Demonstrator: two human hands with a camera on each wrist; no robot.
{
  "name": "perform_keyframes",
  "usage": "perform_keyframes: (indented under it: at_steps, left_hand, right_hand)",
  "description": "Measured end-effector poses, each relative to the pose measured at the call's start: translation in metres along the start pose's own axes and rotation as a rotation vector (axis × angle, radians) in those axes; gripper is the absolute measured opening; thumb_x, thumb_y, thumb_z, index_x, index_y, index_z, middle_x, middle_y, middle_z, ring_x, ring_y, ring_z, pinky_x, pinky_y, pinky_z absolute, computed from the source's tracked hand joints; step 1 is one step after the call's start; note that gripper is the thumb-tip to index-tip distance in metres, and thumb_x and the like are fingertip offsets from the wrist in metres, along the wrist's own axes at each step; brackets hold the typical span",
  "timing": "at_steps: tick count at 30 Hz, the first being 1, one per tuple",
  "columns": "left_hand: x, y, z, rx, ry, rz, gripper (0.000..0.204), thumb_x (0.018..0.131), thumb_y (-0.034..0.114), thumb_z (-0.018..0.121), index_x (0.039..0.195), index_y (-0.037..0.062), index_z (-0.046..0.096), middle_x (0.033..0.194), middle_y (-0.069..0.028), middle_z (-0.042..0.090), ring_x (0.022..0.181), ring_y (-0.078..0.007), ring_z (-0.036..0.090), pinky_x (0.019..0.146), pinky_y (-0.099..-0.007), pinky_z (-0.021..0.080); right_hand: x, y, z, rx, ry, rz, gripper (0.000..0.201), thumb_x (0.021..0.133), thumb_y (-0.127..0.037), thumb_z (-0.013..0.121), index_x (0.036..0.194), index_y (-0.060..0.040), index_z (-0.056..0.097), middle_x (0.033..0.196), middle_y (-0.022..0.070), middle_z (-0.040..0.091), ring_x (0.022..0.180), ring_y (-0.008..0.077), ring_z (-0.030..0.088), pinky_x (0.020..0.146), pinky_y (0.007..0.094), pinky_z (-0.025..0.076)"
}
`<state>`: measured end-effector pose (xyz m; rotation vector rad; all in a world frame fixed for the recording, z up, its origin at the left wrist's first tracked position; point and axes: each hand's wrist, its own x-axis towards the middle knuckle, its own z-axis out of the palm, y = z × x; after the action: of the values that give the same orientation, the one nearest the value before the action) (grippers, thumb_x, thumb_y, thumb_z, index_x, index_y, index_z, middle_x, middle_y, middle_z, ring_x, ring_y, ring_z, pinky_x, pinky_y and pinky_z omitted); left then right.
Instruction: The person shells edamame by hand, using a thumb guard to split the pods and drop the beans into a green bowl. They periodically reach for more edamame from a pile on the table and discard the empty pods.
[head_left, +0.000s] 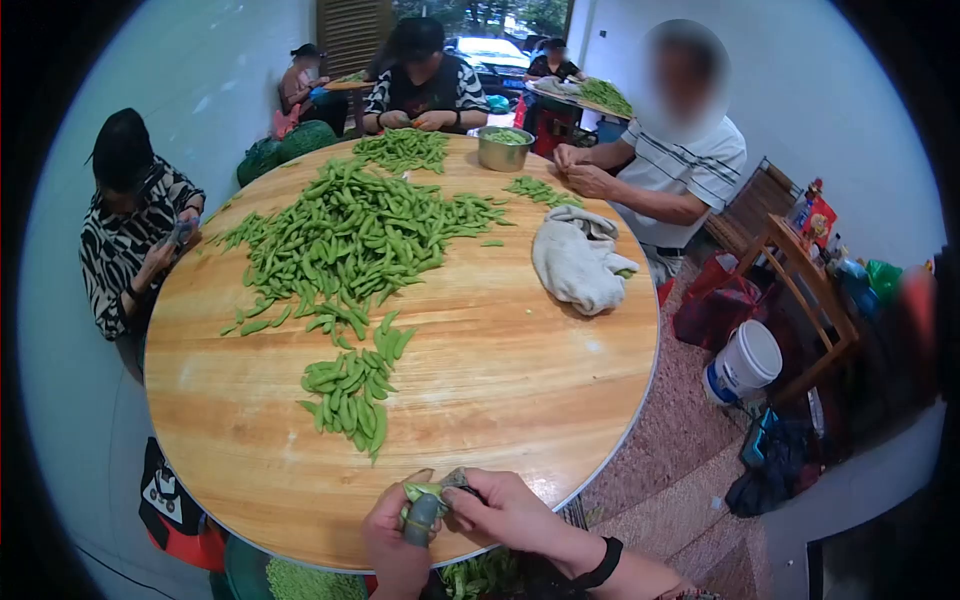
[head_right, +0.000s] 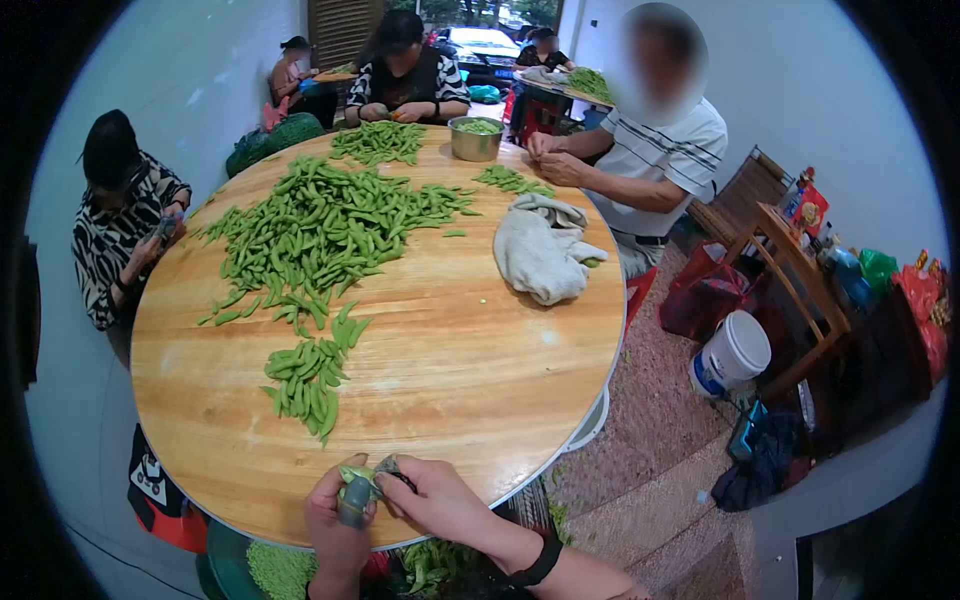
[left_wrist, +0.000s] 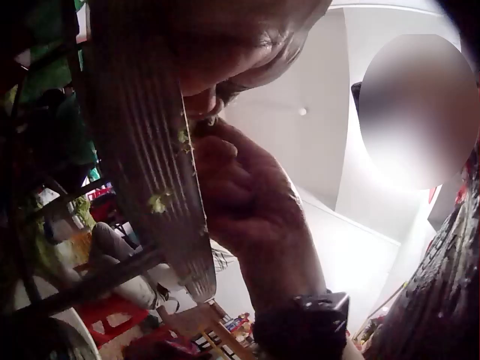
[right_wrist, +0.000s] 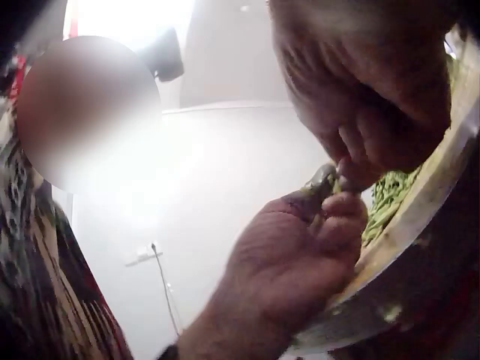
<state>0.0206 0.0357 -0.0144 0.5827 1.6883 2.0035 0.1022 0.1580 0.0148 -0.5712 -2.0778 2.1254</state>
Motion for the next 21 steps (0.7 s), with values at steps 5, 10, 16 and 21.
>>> perform_keyframes:
  at_steps: [5,10,16,21]
  left_hand:
    - [0.002,0.007,-0.006,-0.173,-0.052,-0.145,0.038,0.076,-0.003,0.058,0.114,0.0014,0.057,0.081,-0.0030,0.058,0.066,-0.0079,0.051,0.061,-0.0198,0.041]
    - [-0.008,0.019,-0.001,0.373,-0.117,0.104,0.018,0.075,0.008,0.064,0.090,-0.0014,0.058,0.072,-0.0017,0.057,0.065,-0.0109,0.051,0.059,-0.0253,0.042]
    - [-0.009,0.028,-0.013,0.823,-0.220,0.437,0.015,0.072,0.004,0.059,0.086,0.0023,0.059,0.077,-0.0146,0.059,0.072,-0.0320,0.058,0.062,-0.0390,0.046]
    - [-0.016,0.029,-0.025,0.791,-0.296,0.267,0.019,0.069,0.000,0.054,0.087,-0.0017,0.058,0.078,-0.0194,0.058,0.074,-0.0374,0.057,0.065,-0.0370,0.046]
  right_hand:
    - [-0.005,-0.011,-0.006,-0.568,0.271,-0.361,0.024,0.087,-0.025,0.056,0.083,-0.0014,0.057,0.057,0.0123,0.054,0.049,0.0246,0.053,0.049,0.0317,0.042]
    - [-0.013,-0.019,-0.009,-0.579,0.166,-0.384,0.022,0.084,-0.023,0.060,0.082,-0.0013,0.056,0.060,0.0169,0.055,0.055,0.0324,0.057,0.049,0.0375,0.044]
    - [-0.020,-0.010,0.012,-0.917,0.206,-0.512,0.019,0.082,-0.019,0.061,0.073,-0.0053,0.051,0.056,0.0124,0.053,0.050,0.0310,0.055,0.045,0.0388,0.044]
    - [-0.014,-0.021,0.020,-0.862,0.050,-0.451,0.021,0.084,-0.023,0.056,0.079,-0.0036,0.050,0.057,0.0150,0.055,0.054,0.0340,0.057,0.048,0.0414,0.046]
